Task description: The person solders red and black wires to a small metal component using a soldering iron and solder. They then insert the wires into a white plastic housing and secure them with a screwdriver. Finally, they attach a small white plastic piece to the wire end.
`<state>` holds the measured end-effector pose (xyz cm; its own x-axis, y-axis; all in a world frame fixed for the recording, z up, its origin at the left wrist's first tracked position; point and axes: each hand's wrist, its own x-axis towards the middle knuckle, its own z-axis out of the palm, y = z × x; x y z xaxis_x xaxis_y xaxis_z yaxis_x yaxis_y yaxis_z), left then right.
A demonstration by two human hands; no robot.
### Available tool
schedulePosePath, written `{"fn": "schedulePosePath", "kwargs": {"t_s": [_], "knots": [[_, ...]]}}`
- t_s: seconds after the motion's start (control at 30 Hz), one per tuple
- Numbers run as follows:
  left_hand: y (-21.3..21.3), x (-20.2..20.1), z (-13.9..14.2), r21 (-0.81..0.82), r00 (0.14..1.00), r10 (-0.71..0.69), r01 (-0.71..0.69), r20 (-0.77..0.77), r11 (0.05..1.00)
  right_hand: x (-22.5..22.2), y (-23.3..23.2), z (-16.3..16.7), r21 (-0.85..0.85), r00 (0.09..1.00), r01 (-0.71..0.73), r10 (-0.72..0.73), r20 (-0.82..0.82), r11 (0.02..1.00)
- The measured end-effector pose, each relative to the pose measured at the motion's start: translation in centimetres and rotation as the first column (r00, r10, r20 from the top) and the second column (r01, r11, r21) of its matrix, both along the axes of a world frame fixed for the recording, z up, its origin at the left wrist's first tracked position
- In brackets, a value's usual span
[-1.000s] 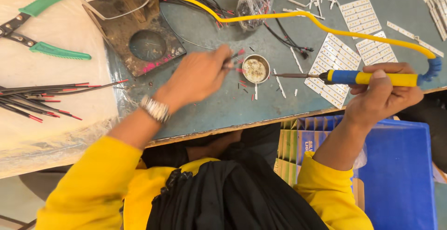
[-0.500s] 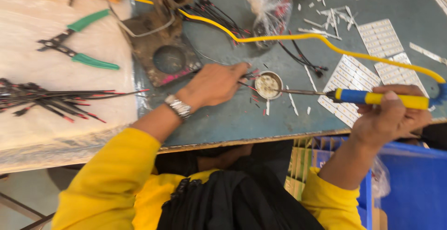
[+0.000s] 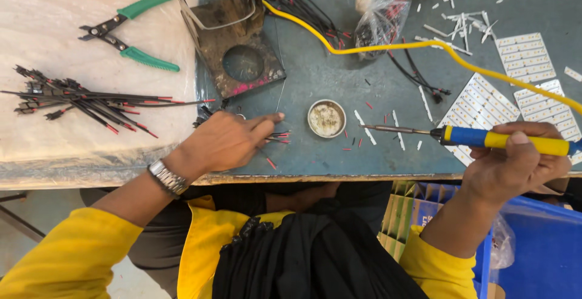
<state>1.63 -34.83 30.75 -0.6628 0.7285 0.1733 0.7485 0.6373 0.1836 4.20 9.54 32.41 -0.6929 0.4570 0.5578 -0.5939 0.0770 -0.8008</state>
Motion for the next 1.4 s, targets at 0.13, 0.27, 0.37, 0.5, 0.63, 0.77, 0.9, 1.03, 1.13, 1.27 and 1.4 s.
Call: {"fn": "schedulePosePath", "kwargs": {"t_s": [0.13,0.27,0.37,0.5,0.63,0.77,0.9,1.03,1.13,1.27,1.4], "knots": [[-0.2,2.6,-1.1,0.051,0.995,-0.068,0.064,0.075,0.997,0.9,-1.2,-0.3,-0.057,0.996,-0.084,0.084,-0.006,0.995],[2.3,3.3,-1.9,0.100,0.994,-0.094,0.088,0.057,0.991,1.6,-1.3,-0.5,-0.074,0.994,-0.106,0.105,-0.010,0.992],[4.7,2.5,-1.6,0.090,0.993,-0.111,0.107,0.042,0.990,2.3,-0.6,-0.4,-0.093,0.996,-0.086,0.086,-0.004,0.992],[7.6,1.9,-0.5,0.125,0.988,-0.146,0.140,0.039,0.982,2.8,0.4,0.1,-0.114,0.998,-0.067,0.068,0.001,0.991],[8.5,2.4,0.1,0.133,0.991,-0.090,0.076,0.098,0.988,2.4,0.4,0.0,-0.054,0.997,-0.082,0.081,-0.005,0.995],[7.6,1.7,-0.7,0.100,0.996,0.030,-0.039,0.085,0.994,1.5,-1.2,-1.8,0.038,0.992,-0.128,0.128,-0.020,0.991],[7.4,0.5,-2.1,0.143,0.996,0.041,-0.051,0.074,0.988,0.9,-1.8,-3.1,0.136,0.998,-0.054,0.059,-0.033,0.989],[6.9,-0.1,-3.0,0.162,0.995,0.052,-0.064,0.081,0.985,0.5,-1.7,-4.1,0.179,0.998,-0.015,0.026,-0.060,0.984],[6.8,-0.7,-3.5,0.168,0.993,0.056,-0.072,0.100,0.983,0.2,-1.9,-4.9,0.190,0.998,-0.032,0.043,-0.052,0.981],[6.8,-1.1,-3.9,0.190,0.994,0.053,-0.070,0.093,0.979,-0.2,-2.1,-5.5,0.193,0.998,-0.034,0.044,-0.049,0.981],[6.7,-1.4,-4.1,0.186,0.993,0.050,-0.069,0.104,0.980,-0.5,-2.1,-5.5,0.223,0.999,-0.034,0.039,-0.018,0.974]]}}
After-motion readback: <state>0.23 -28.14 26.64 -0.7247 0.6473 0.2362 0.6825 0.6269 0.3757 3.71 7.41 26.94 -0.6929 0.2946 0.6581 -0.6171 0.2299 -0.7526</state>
